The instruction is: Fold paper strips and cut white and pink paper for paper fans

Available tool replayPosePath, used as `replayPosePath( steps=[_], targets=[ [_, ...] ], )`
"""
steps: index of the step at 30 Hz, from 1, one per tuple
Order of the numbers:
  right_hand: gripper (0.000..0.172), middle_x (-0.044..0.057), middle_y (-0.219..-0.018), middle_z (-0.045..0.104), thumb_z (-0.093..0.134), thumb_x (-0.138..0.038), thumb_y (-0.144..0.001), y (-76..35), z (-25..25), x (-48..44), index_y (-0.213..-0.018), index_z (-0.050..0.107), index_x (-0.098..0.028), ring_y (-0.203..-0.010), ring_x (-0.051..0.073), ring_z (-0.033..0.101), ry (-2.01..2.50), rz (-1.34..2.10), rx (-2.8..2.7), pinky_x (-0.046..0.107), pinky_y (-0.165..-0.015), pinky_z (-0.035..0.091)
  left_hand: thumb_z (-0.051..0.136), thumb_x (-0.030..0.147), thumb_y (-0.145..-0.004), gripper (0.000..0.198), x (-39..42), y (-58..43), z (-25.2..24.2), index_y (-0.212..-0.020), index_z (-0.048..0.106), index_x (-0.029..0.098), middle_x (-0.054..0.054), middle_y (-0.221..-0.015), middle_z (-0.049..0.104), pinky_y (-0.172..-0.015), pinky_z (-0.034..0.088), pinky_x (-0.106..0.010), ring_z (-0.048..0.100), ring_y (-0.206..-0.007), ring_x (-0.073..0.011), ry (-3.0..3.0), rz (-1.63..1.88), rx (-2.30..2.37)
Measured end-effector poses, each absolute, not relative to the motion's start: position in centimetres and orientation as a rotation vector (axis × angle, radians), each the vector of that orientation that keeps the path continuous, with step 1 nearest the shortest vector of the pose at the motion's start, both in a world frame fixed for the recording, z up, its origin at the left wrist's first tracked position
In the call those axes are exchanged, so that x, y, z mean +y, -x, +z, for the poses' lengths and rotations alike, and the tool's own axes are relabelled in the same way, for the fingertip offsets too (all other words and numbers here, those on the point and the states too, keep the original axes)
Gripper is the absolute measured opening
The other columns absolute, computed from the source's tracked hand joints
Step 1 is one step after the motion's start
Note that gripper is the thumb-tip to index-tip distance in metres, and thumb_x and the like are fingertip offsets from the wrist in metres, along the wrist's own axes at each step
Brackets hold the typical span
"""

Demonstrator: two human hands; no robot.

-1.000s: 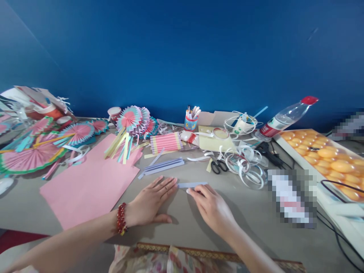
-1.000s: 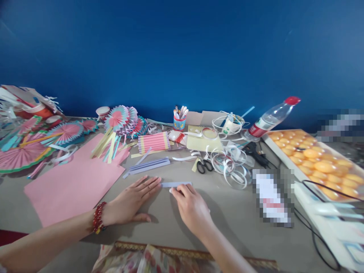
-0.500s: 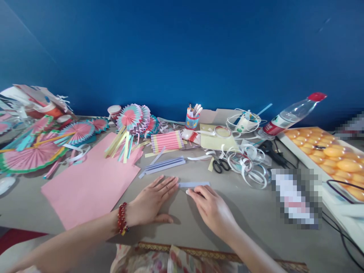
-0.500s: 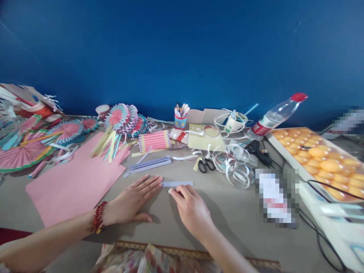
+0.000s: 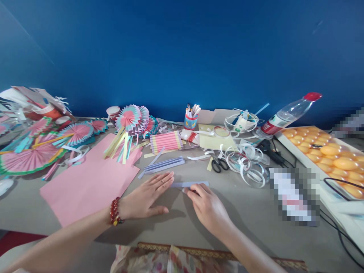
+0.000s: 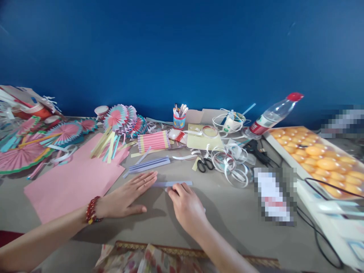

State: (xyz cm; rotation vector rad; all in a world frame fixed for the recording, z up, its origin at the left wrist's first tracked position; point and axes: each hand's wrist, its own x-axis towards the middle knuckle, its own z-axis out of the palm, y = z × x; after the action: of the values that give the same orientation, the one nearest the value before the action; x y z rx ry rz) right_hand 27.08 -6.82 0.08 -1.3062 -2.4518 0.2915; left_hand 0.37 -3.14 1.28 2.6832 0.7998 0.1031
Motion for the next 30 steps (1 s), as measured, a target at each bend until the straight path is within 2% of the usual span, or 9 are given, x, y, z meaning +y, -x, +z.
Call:
replayPosePath(
  steps=[4,14,30],
  targets=[
    [0.034,0.008,-0.092,0.062,0.046,-0.006,-0.091,-27.1,0.3,-6.8,-0.115,0.066,-0.018,-0.088,0.021,0.057,1.296,0.264,-2.455,0.032,-0.077,0.052,0.044,0.067,-0.092,0.088,-2.8,0.5,0.9,-0.157,0.005,0.021,-0.011,-0.161,0.018,-0.121,0.010,-0.046,0.016,-0.149,-0.0286,-2.754,0.045,0.767],
    [0.035,0.009,-0.095,0.062,0.045,-0.006,-0.092,-27.0,-0.2,-7.1,-0.119,0.064,-0.017,-0.089,0.021,0.057,1.288,0.297,-2.460,0.033,-0.080,0.051,0.039,0.070,-0.091,0.091,-3.2,0.4,0.2,-0.157,0.008,0.016,-0.013,-0.162,0.015,-0.121,0.003,-0.045,0.013,-0.149,-0.0285,-2.786,-0.010,0.793],
    [0.034,0.008,-0.093,0.062,0.044,-0.007,-0.093,-26.1,-0.2,-7.3,-0.117,0.065,-0.019,-0.086,0.020,0.058,1.269,0.263,-2.420,0.032,-0.077,0.052,0.042,0.070,-0.091,0.092,-3.2,0.3,0.4,-0.157,0.006,0.017,-0.013,-0.161,0.018,-0.121,0.005,-0.047,0.015,-0.149,-0.0287,-2.773,0.034,0.781]
  ],
)
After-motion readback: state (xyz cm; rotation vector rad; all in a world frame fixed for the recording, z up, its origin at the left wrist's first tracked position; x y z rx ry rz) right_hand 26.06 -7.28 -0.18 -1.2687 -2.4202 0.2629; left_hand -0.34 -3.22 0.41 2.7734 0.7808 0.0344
